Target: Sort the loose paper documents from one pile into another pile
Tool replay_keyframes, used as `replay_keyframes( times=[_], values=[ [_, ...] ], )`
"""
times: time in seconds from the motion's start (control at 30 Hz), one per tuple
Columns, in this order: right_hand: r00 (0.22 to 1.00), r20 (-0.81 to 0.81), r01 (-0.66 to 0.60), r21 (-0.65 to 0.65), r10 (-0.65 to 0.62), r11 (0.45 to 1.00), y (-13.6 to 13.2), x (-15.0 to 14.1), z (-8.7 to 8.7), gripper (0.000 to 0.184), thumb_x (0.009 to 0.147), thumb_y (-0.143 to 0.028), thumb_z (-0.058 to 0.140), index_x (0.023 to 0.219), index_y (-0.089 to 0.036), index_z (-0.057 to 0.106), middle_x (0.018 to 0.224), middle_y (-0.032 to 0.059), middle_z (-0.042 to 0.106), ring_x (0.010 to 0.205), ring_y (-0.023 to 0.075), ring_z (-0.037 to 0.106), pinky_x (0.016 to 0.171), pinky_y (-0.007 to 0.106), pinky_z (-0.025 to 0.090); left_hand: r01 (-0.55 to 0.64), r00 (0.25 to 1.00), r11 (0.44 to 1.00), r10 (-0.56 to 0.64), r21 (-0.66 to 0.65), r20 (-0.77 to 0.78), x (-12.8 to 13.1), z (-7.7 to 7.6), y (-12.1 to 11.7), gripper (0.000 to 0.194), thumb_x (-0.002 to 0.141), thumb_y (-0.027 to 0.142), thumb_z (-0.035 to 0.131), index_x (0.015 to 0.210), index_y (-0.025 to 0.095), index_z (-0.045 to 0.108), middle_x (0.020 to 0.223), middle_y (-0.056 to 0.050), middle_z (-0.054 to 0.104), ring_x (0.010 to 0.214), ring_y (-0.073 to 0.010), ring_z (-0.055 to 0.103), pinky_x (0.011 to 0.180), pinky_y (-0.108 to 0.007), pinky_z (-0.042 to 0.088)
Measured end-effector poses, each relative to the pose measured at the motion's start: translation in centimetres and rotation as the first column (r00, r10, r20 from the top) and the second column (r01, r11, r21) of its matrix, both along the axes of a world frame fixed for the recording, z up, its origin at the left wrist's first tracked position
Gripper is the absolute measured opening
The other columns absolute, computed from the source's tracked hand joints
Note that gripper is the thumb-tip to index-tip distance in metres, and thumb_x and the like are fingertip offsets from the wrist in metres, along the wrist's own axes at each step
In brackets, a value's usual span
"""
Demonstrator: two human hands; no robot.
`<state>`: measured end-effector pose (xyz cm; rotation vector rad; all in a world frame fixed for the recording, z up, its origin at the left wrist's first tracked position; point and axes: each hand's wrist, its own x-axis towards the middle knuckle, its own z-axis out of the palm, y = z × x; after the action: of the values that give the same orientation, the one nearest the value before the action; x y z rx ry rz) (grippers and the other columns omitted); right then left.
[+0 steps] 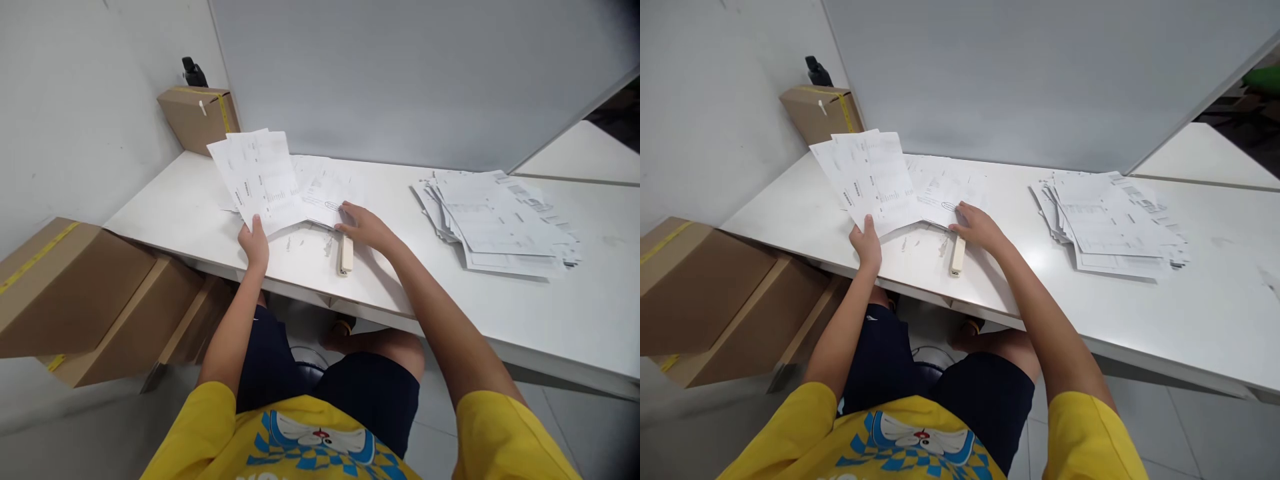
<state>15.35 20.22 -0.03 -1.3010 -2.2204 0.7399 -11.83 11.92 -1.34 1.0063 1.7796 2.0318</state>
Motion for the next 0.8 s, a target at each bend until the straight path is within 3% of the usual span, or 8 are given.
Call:
replay_keyframes(
  times=[0.1, 0.17, 0.33, 0.4, 0.53, 0.63, 0.73, 0.8],
  values=[
    [0.976, -0.209, 0.057, -0.052, -0.066, 0.997, -0.5, -1.2, 0.7, 0.067, 0.085, -0.059, 0.065, 0.14, -0.023, 0.058, 0.155, 0.0101, 0.046, 0.144, 0.0348, 0.041, 0.119, 0.056, 0.03, 0.084, 0.992, 0.996, -0.086, 0.031, 0.087, 0.0, -0.3, 0.1, 0.047, 0.086, 0.057, 0.068, 0.108, 0.015, 0.071, 0.119, -0.014, 0.072, 0.121, -0.0277, 0.065, 0.106, -0.04, 0.051],
    [0.905, -0.411, 0.059, -0.129, -0.108, 0.99, -0.9, -2.5, 1.3, 0.066, 0.082, -0.064, 0.067, 0.134, -0.024, 0.062, 0.146, 0.0103, 0.056, 0.139, 0.0336, 0.048, 0.117, 0.056, 0.033, 0.196, 0.968, 0.978, -0.204, 0.066, 0.145, 0.1, -0.4, 0.2, 0.053, 0.079, 0.058, 0.074, 0.108, 0.015, 0.071, 0.12, -0.014, 0.072, 0.12, -0.0285, 0.065, 0.106, -0.042, 0.052],
    [0.552, -0.815, -0.073, -0.259, -0.177, 0.963, -2.5, -5.3, 2.6, 0.071, 0.07, -0.064, 0.078, 0.124, -0.02, 0.065, 0.122, 0.011, 0.07, 0.119, 0.0321, 0.063, 0.106, 0.052, 0.048, 0.524, 0.844, 0.852, -0.522, 0.018, 0.126, 0.4, -0.3, -0.4, 0.061, 0.07, 0.062, 0.08, 0.105, 0.012, 0.072, 0.113, -0.016, 0.075, 0.114, -0.0336, 0.068, 0.102, -0.05, 0.055],
    [0.416, -0.88, -0.016, -0.258, -0.228, 0.966, -3.8, -5.6, 2.9, 0.072, 0.067, -0.057, 0.082, 0.127, -0.02, 0.063, 0.12, 0.0103, 0.071, 0.117, 0.0316, 0.064, 0.105, 0.051, 0.05, 0.617, 0.78, 0.787, -0.615, 0.022, 0.117, 1.0, -0.1, -1.3, 0.065, 0.072, 0.063, 0.078, 0.115, 0.015, 0.069, 0.119, -0.016, 0.073, 0.12, -0.0342, 0.065, 0.103, -0.05, 0.054],
    [0.168, -0.932, 0.174, -0.293, -0.321, 0.94, -8.0, -5.8, 3.1, 0.065, 0.076, -0.046, 0.076, 0.133, -0.022, 0.058, 0.128, 0.0085, 0.067, 0.123, 0.0278, 0.061, 0.111, 0.048, 0.047, 0.69, 0.689, 0.692, -0.718, 0.212, 0.099, 4.2, 0.2, -4.3, 0.082, 0.073, 0.072, 0.072, 0.137, 0.023, 0.054, 0.14, -0.016, 0.061, 0.133, -0.0342, 0.057, 0.106, -0.049, 0.052],
    [0.048, -0.945, 0.246, -0.302, -0.323, 0.921, -11.4, -5.9, 2.8, 0.066, 0.079, -0.043, 0.072, 0.139, -0.024, 0.052, 0.133, 0.0072, 0.063, 0.128, 0.0253, 0.058, 0.116, 0.046, 0.043, 0.635, 0.751, 0.739, -0.659, 0.224, 0.047, 8.0, 0.6, -6.4, 0.079, 0.076, 0.069, 0.072, 0.137, 0.021, 0.055, 0.139, -0.016, 0.061, 0.138, -0.0327, 0.052, 0.111, -0.046, 0.049],
    [0.031, -0.948, 0.289, -0.295, -0.317, 0.911, -13.4, -4.1, 1.7, 0.063, 0.082, -0.047, 0.068, 0.139, -0.025, 0.052, 0.133, 0.0077, 0.062, 0.128, 0.0251, 0.057, 0.116, 0.048, 0.043, 0.534, 0.84, 0.836, -0.541, 0.124, 0.03, 10.8, 1.6, -7.3, 0.066, 0.085, 0.064, 0.067, 0.131, 0.017, 0.06, 0.127, -0.015, 0.069, 0.134, -0.0303, 0.056, 0.114, -0.044, 0.047],
    [0.048, -0.951, 0.389, -0.264, -0.305, 0.883, -13.7, -1.0, 0.8, 0.058, 0.084, -0.053, 0.063, 0.134, -0.025, 0.054, 0.13, 0.0082, 0.062, 0.126, 0.0249, 0.058, 0.112, 0.048, 0.046, 0.545, 0.838, 0.835, -0.546, 0.075, -0.002, 11.5, 2.4, -7.3, 0.068, 0.083, 0.067, 0.066, 0.128, 0.016, 0.063, 0.118, -0.015, 0.073, 0.128, -0.0306, 0.061, 0.111, -0.045, 0.05]
  ],
)
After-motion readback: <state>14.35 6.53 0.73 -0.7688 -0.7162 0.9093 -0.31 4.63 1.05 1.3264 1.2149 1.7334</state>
